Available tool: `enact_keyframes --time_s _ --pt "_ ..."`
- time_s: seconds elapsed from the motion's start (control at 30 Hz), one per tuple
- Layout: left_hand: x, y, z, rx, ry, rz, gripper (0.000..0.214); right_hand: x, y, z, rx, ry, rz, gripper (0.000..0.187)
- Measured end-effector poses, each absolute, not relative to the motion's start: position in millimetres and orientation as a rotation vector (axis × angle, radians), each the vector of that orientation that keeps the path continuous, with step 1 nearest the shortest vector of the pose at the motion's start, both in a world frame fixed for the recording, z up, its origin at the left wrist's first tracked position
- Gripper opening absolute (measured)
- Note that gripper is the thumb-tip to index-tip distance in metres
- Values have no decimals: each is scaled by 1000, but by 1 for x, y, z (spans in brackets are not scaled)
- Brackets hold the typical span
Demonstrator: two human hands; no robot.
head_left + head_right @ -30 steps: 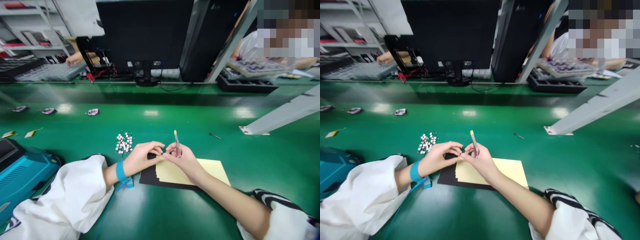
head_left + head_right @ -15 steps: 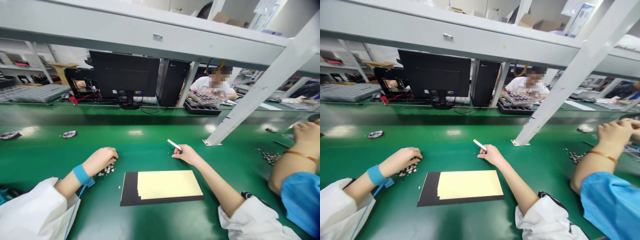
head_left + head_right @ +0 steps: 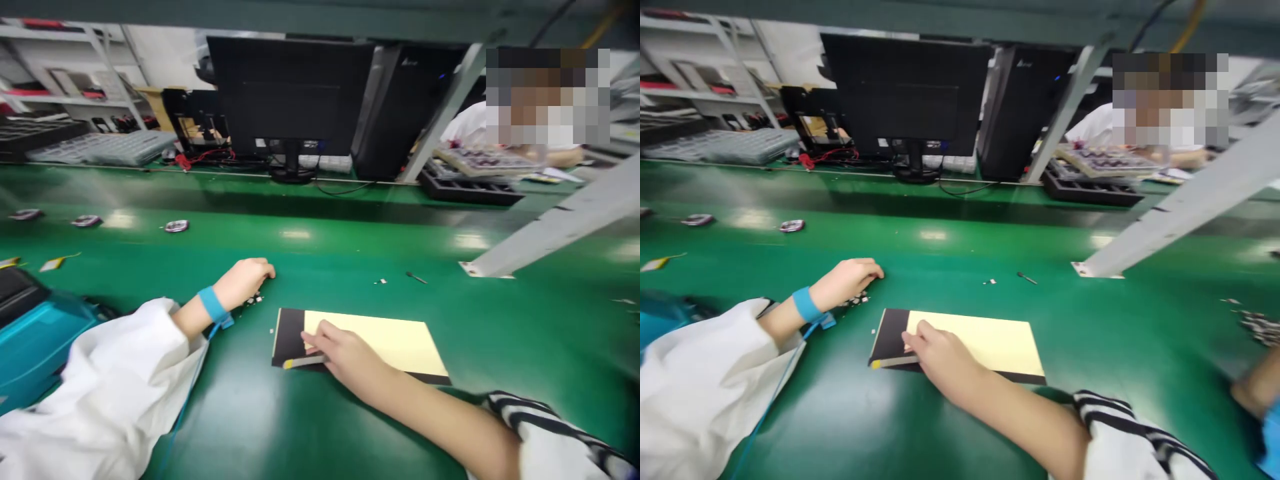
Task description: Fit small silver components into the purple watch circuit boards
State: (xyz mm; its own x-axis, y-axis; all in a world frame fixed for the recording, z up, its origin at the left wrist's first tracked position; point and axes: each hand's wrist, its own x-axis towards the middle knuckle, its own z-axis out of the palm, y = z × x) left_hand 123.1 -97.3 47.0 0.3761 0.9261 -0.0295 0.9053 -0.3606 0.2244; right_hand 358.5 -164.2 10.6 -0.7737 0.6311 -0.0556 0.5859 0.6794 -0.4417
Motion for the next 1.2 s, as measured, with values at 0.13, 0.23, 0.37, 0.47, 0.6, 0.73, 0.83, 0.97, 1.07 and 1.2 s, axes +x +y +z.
enact_keyframes --time_s 0.13,0.23,0.37,0.47,0.6,0.73,0.83,0.97,1.07,1.2 --pt "125 -97 41 2345 1654 257 15 361 -160 8 -968 -2742 644 26" --pt "125 -96 39 2268 1667 378 18 360 -160 9 -926 -2713 597 16" --pt "122 -94 40 2178 1646 475 23 360 -161 9 -886 -2705 540 15" --pt "120 -94 43 2157 1563 431 22 361 -161 10 -871 -2707 513 18" --pt "122 -96 44 2150 1521 410 18 364 -159 14 -855 -2728 603 28" --pt "124 -98 42 2129 1538 525 17 365 -160 16 -862 -2762 583 29" --pt "129 -101 48 2060 1500 674 15 362 -164 16 -888 -2787 484 29" --pt "150 -116 55 1919 1318 828 13 358 -173 15 -901 -2820 232 28" --pt "174 -131 43 1839 1197 880 14 356 -180 15 -898 -2833 115 25" --pt "190 -146 19 1817 1093 868 15 353 -185 18 -930 -2838 130 18"
